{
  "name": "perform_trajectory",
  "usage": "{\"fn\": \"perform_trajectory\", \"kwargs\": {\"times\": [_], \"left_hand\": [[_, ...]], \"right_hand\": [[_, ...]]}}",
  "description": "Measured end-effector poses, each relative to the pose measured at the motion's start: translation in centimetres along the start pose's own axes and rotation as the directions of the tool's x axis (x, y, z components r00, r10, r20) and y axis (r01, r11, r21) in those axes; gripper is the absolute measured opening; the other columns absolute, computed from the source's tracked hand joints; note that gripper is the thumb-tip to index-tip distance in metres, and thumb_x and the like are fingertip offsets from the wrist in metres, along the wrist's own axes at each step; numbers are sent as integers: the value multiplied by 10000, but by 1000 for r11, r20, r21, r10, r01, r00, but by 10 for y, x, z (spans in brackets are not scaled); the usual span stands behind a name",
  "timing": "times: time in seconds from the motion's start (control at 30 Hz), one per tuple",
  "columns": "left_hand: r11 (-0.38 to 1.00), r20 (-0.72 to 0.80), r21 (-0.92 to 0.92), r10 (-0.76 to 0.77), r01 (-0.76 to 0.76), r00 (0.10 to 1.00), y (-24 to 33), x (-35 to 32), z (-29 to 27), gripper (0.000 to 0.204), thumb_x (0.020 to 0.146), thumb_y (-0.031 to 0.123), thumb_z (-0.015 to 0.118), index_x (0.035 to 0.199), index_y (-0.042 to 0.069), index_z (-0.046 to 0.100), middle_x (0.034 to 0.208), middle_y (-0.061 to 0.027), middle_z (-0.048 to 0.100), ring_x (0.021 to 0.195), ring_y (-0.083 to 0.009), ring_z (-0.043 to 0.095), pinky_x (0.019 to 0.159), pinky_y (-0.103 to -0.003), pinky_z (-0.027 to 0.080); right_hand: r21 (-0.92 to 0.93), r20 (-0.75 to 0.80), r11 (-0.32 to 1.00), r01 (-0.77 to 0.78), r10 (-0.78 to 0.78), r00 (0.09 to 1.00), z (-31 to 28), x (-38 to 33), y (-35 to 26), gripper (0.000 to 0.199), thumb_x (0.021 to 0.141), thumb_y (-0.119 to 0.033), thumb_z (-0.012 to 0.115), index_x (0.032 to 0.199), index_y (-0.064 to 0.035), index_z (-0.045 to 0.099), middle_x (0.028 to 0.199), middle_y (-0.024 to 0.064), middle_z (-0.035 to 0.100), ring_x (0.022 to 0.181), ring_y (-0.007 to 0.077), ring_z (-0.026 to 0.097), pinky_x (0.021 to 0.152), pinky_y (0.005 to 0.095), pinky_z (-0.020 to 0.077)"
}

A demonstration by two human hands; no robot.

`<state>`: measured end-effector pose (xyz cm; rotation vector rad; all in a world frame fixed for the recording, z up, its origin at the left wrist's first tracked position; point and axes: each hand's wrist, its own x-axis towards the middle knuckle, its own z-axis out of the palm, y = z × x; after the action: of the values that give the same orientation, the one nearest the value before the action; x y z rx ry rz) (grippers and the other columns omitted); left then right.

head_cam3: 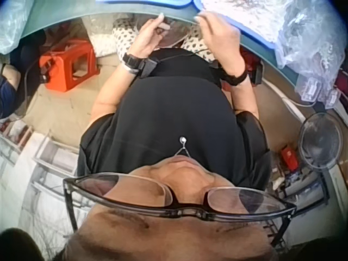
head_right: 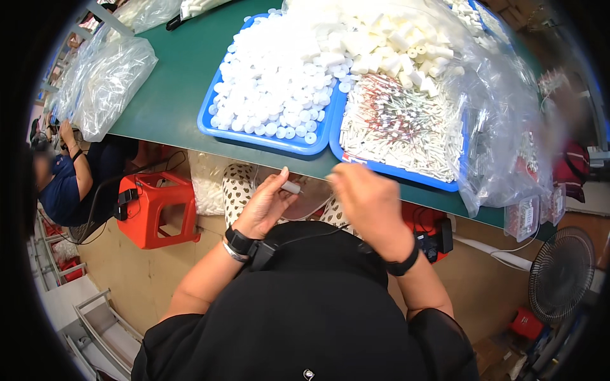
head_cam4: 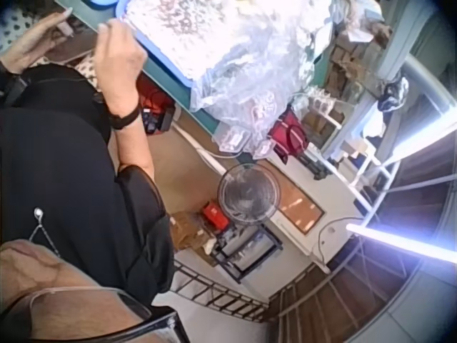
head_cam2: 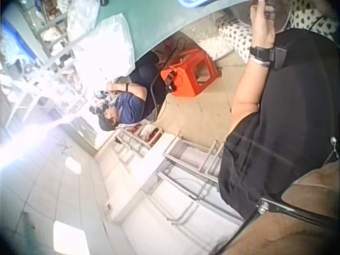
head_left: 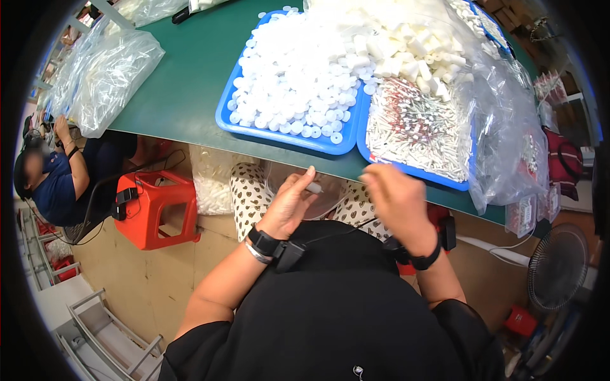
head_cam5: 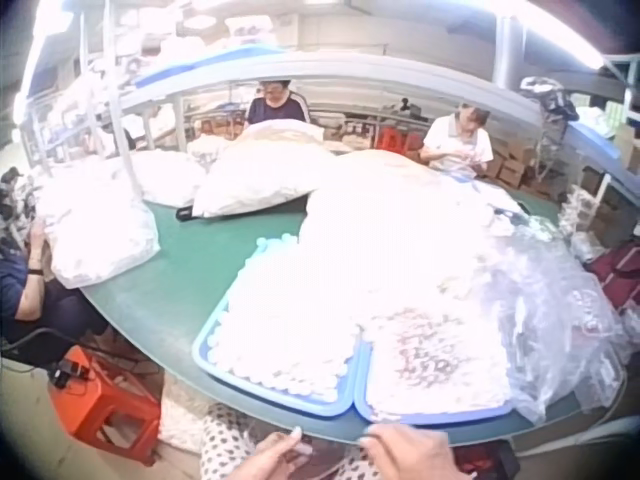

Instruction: The person sits at a green table and repeatedly picks up a white cotton bud and a white plastic cap. They insert the cotton bud into the cap to assemble a finished swab. The process is repetitive, with the person handling the components one at a time from blue trays.

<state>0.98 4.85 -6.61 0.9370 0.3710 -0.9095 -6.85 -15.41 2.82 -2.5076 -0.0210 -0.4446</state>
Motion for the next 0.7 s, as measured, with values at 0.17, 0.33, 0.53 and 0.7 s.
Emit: {"fn": "perform_trajectory", "kwargs": {"times": [0.17, 0.33, 0.53, 0.7], "left_hand": [[962, -24, 263, 88, -79, 996, 15, -1, -5, 566, 936, 389, 680, 1298, -14, 518, 1216, -73, 612, 1167, -133, 514, 1031, -330, 368], [863, 228, 506, -122, -10, 966, 29, -12, 7, 363, 1006, 331, 582, 1176, 19, 656, 1086, -50, 674, 999, -131, 619, 863, -291, 496], [461, 466, 695, 296, -552, 834, 57, -7, 56, 273, 997, 216, 600, 1169, 13, 659, 997, -51, 703, 890, -130, 646, 773, -273, 521], [-433, 711, 673, 603, -599, 362, 72, 33, 68, 168, 836, 56, 670, 998, 13, 681, 946, -149, 619, 831, -347, 587, 757, -417, 504]], "right_hand": [[-319, -249, 916, -244, 167, 954, -55, -1, 60, 89, 933, -142, 624, 965, -60, 629, 882, 126, 635, 736, 351, 632, 618, 416, 492], [-423, -219, 837, -346, 276, 936, -66, -3, 96, 118, 930, -178, 620, 940, -63, 642, 894, 115, 627, 790, 356, 629, 668, 437, 491], [-461, -195, 825, -327, 265, 944, -60, 2, 104, 83, 889, -140, 642, 913, -60, 646, 887, 116, 623, 783, 355, 629, 677, 445, 494], [-544, -285, 782, -305, 169, 943, -72, 11, 85, 79, 869, -119, 655, 921, -61, 644, 839, 116, 607, 777, 348, 625, 667, 435, 497]]}}
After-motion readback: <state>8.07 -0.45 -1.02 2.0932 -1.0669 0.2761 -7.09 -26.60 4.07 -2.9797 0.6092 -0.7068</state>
